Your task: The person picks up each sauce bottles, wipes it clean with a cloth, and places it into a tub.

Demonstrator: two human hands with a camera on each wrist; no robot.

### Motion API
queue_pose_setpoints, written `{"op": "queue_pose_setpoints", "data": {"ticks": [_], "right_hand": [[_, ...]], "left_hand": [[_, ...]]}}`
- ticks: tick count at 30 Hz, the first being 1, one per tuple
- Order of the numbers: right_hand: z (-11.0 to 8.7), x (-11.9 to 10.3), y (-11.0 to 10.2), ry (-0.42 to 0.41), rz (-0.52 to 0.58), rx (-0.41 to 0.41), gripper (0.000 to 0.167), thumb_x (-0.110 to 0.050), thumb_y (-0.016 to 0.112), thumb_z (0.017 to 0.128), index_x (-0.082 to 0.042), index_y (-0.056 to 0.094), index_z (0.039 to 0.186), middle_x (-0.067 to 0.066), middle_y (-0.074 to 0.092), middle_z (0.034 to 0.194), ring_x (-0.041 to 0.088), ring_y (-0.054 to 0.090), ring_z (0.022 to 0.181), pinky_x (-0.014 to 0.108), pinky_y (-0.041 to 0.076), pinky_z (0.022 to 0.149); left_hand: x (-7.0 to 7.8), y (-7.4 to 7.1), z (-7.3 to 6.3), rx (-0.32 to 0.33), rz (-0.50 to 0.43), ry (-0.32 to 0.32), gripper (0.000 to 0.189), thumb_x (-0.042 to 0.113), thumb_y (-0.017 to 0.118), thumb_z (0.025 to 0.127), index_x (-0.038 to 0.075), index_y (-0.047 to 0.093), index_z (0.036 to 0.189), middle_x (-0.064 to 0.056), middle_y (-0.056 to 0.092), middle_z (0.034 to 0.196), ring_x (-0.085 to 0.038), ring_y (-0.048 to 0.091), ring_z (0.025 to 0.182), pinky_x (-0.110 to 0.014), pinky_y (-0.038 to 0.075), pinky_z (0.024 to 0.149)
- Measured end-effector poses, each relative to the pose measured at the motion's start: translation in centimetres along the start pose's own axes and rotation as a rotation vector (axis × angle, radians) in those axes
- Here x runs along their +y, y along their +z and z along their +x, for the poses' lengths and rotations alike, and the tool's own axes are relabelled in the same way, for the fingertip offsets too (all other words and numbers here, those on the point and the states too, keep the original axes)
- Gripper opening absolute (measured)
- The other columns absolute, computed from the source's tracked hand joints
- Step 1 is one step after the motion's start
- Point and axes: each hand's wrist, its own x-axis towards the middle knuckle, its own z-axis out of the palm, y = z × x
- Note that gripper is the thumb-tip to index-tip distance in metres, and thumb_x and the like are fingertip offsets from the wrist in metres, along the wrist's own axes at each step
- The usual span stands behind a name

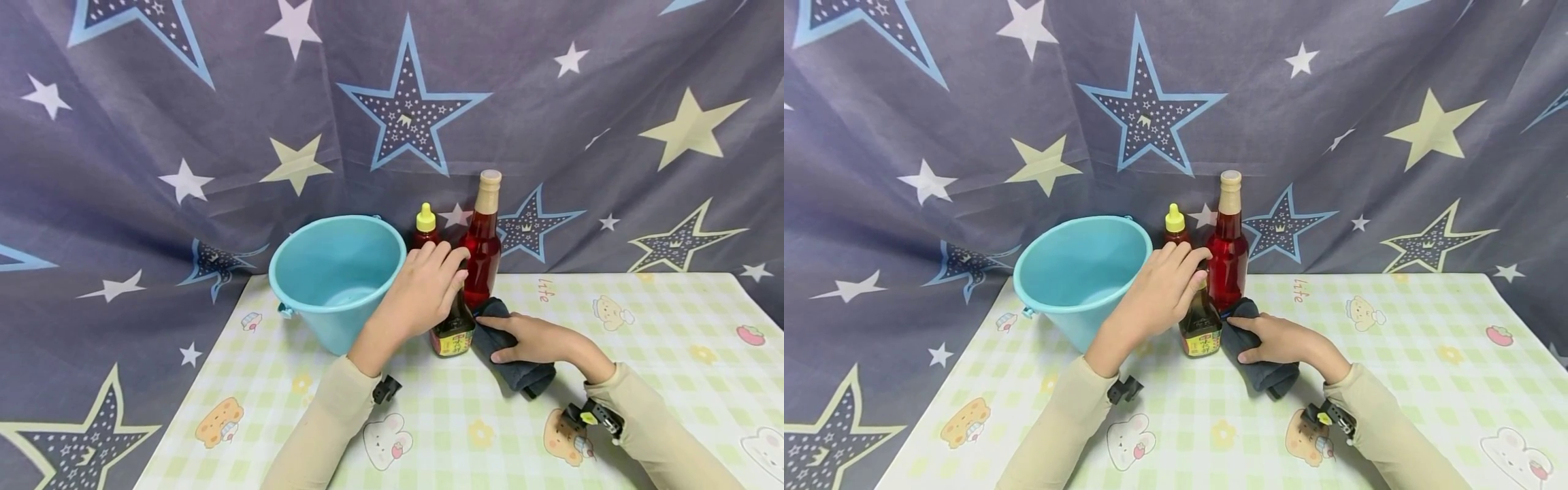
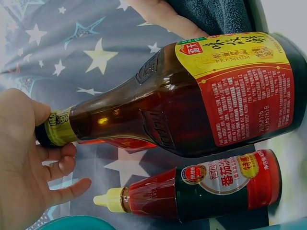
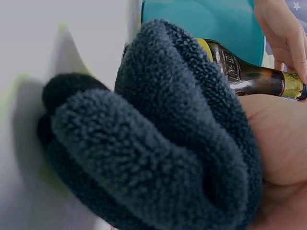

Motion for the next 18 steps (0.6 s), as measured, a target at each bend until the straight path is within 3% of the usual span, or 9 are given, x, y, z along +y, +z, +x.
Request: {"op": "queue_pose_setpoints", "data": {"ticks": [3,11,14,18], "right_hand": [[0.05,-0.02,0.01,-0.002,0.0,0.0,0.07,-0.031,0.07,0.097,-0.004,0.042,0.155,0.024,0.062,0.128,0.015,0.052,0.088,0.033,0.039,0.077],[-0.08,0.0,0.01,0.005,-0.001,0.001,0.071,-0.032,0.071,0.096,-0.004,0.042,0.155,0.022,0.064,0.127,0.015,0.057,0.092,0.034,0.042,0.079],[-0.07,0.08,0.01,0.004,0.009,0.0,0.071,-0.03,0.071,0.096,-0.004,0.041,0.155,0.014,0.066,0.105,0.014,0.05,0.081,0.032,0.039,0.075],[-0.05,0.15,-0.16,-0.012,0.04,-0.011,0.071,-0.028,0.071,0.096,-0.003,0.04,0.155,-0.002,0.046,0.077,0.011,0.037,0.067,0.028,0.033,0.067]], "left_hand": [[0.01,-0.06,-0.06,0.011,0.04,-0.003,0.038,0.036,0.038,0.11,0.014,0.054,0.138,-0.004,0.059,0.118,-0.022,0.05,0.103,-0.038,0.044,0.096],[0.13,0.3,0.11,0.041,0.064,-0.005,0.039,0.038,0.037,0.11,0.013,0.056,0.133,-0.003,0.06,0.117,-0.022,0.05,0.101,-0.038,0.045,0.094],[0.18,0.39,0.09,0.035,0.062,-0.008,0.038,0.038,0.036,0.11,0.013,0.055,0.132,-0.003,0.06,0.116,-0.022,0.049,0.101,-0.038,0.044,0.094],[0.14,0.36,-0.05,0.033,0.059,-0.012,0.038,0.038,0.036,0.11,0.013,0.055,0.132,-0.003,0.06,0.116,-0.022,0.048,0.101,-0.038,0.044,0.093]]}}
